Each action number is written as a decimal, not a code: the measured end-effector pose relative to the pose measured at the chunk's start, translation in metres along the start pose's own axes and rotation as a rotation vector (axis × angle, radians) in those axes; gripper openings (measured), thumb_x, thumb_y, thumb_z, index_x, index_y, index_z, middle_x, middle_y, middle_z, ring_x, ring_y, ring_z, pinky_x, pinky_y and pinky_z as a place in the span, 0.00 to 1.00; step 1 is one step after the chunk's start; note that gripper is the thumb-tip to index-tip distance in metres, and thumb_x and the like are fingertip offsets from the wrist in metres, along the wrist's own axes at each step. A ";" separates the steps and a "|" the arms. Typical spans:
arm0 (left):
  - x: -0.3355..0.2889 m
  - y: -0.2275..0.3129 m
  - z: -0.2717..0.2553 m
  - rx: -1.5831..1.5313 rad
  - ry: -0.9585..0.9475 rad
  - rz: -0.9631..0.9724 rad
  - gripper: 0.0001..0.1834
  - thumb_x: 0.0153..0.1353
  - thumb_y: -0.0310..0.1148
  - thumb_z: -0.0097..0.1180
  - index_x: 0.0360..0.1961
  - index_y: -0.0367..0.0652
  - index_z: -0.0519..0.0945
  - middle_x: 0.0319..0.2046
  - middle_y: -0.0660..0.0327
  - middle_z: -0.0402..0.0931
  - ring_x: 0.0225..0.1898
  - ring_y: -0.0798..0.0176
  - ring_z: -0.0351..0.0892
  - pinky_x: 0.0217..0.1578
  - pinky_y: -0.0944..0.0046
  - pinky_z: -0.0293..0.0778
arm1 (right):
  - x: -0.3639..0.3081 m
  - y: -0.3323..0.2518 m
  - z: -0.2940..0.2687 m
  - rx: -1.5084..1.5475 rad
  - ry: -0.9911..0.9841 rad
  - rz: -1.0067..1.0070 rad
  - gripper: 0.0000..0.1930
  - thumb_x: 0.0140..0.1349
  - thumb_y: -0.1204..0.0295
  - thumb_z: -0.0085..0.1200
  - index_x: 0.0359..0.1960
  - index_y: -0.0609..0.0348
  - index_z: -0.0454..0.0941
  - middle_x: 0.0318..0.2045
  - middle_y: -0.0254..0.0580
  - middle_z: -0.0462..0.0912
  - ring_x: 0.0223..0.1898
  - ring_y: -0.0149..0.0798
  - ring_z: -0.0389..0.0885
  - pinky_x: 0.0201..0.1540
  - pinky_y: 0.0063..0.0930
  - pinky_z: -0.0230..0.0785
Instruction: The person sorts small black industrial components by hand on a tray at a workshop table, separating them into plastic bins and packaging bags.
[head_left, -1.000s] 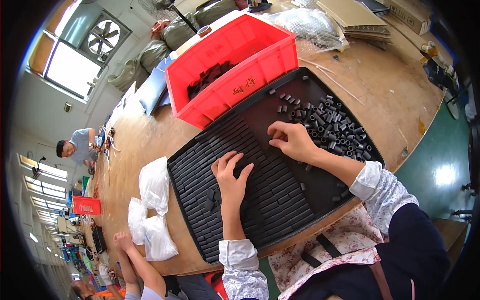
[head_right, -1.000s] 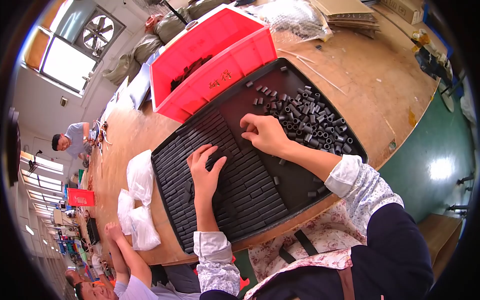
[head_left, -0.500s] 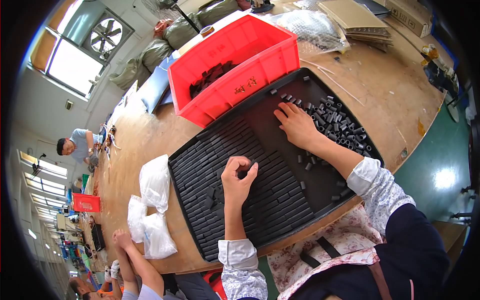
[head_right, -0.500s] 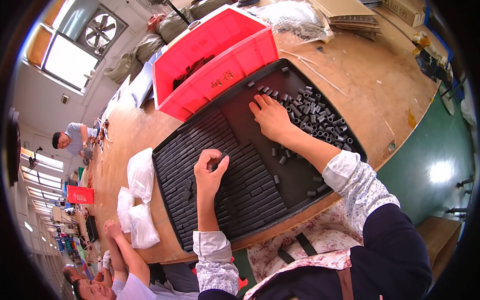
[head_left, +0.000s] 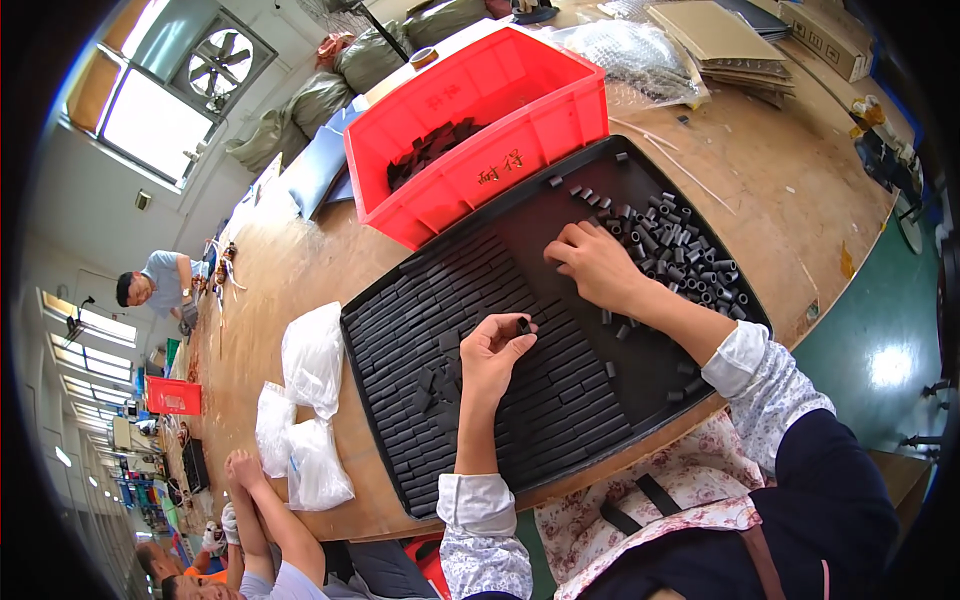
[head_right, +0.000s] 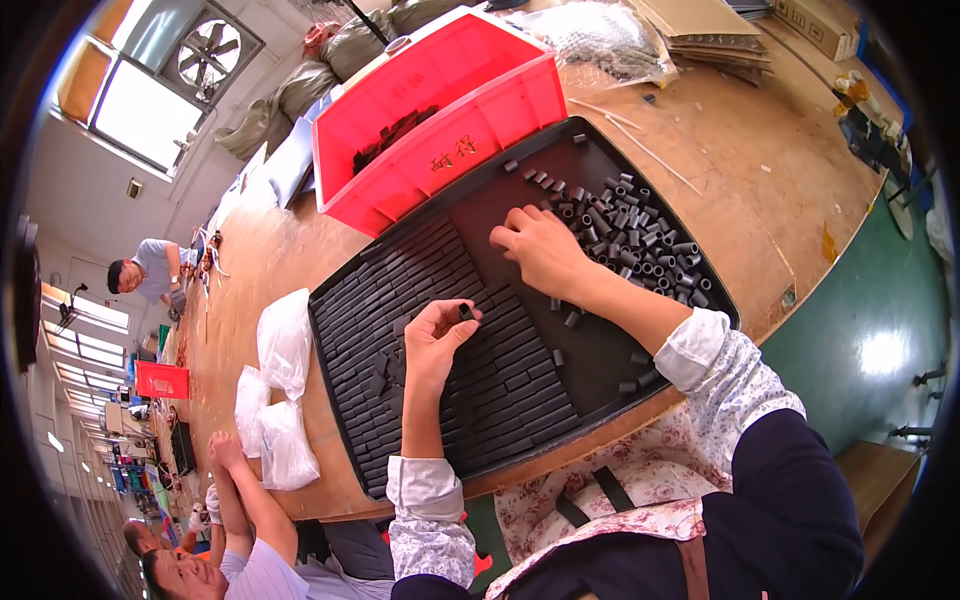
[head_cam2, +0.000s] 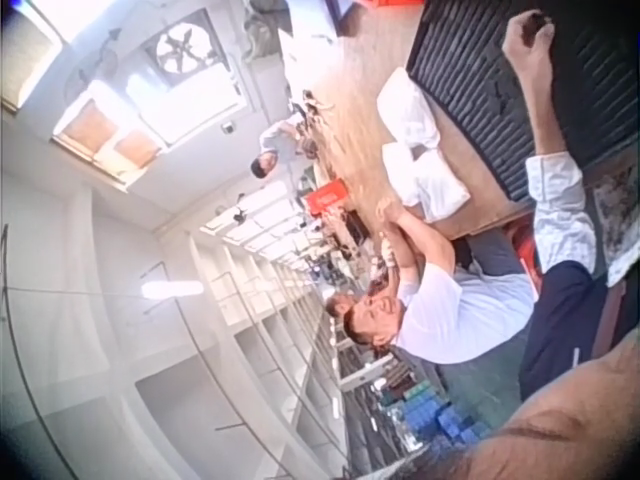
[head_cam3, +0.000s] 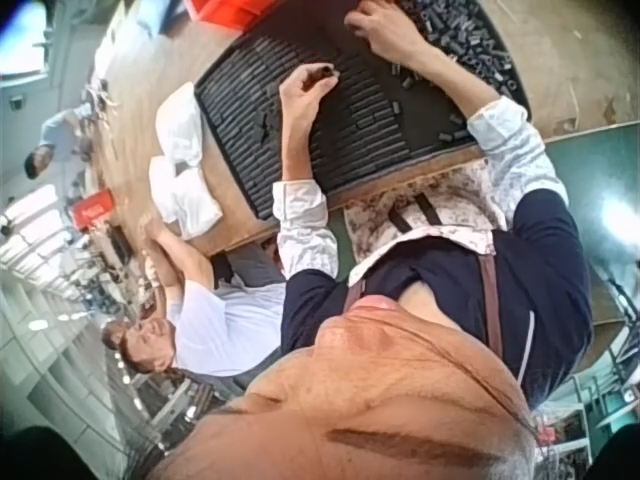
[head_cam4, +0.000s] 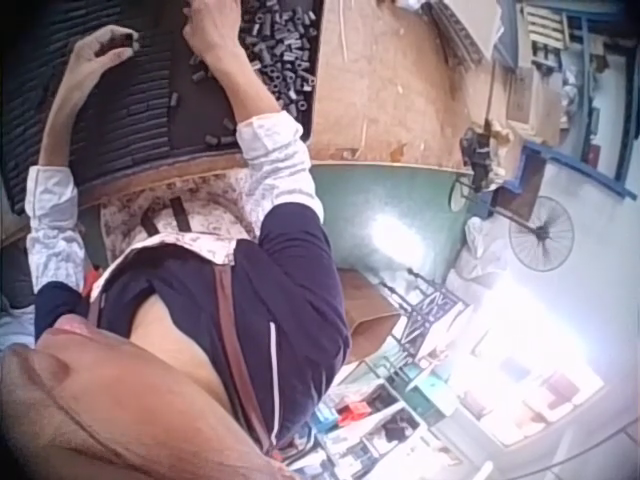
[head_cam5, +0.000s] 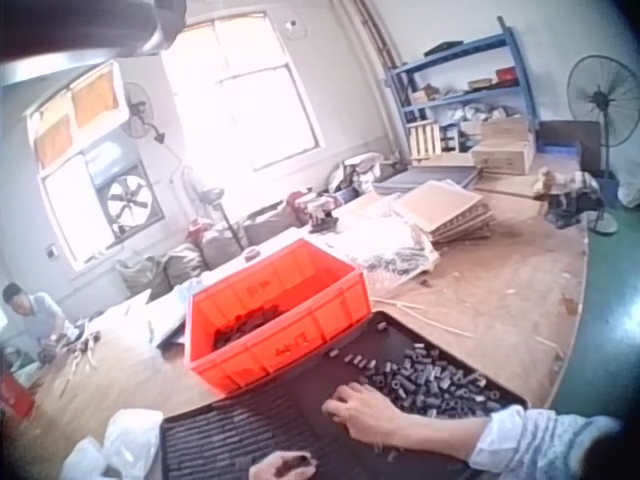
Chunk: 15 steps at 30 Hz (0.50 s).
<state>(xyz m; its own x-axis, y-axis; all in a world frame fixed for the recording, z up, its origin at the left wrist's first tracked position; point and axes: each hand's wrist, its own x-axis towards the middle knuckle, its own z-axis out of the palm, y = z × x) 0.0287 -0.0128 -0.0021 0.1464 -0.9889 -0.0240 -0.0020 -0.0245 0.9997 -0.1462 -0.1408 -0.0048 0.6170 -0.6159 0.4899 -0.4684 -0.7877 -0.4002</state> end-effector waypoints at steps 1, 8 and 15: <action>0.000 -0.001 -0.001 0.017 0.012 -0.043 0.10 0.52 0.22 0.61 0.37 0.34 0.77 0.31 0.60 0.79 0.32 0.71 0.77 0.36 0.74 0.72 | 0.000 -0.004 0.000 0.000 -0.001 -0.001 0.07 0.49 0.79 0.55 0.31 0.57 0.75 0.33 0.41 0.73 0.40 0.41 0.72 0.43 0.31 0.65; 0.001 0.002 0.002 0.030 -0.031 -0.060 0.10 0.53 0.22 0.59 0.37 0.32 0.77 0.31 0.57 0.80 0.29 0.71 0.76 0.31 0.74 0.72 | -0.003 -0.035 -0.003 1.326 -0.292 0.483 0.07 0.63 0.69 0.51 0.33 0.59 0.75 0.27 0.27 0.74 0.30 0.21 0.70 0.37 0.19 0.66; -0.002 0.006 0.003 -0.025 -0.038 -0.070 0.12 0.54 0.24 0.58 0.40 0.31 0.77 0.32 0.57 0.80 0.29 0.71 0.76 0.33 0.73 0.73 | -0.005 -0.037 0.005 1.256 -0.258 0.338 0.01 0.57 0.80 0.53 0.30 0.63 0.74 0.28 0.33 0.77 0.30 0.24 0.75 0.34 0.19 0.70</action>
<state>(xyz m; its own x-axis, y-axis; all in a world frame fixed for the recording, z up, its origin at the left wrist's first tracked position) 0.0254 -0.0114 0.0035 0.1077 -0.9898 -0.0934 0.0318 -0.0905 0.9954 -0.1285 -0.1086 0.0040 0.7538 -0.6458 0.1210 0.1916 0.0400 -0.9807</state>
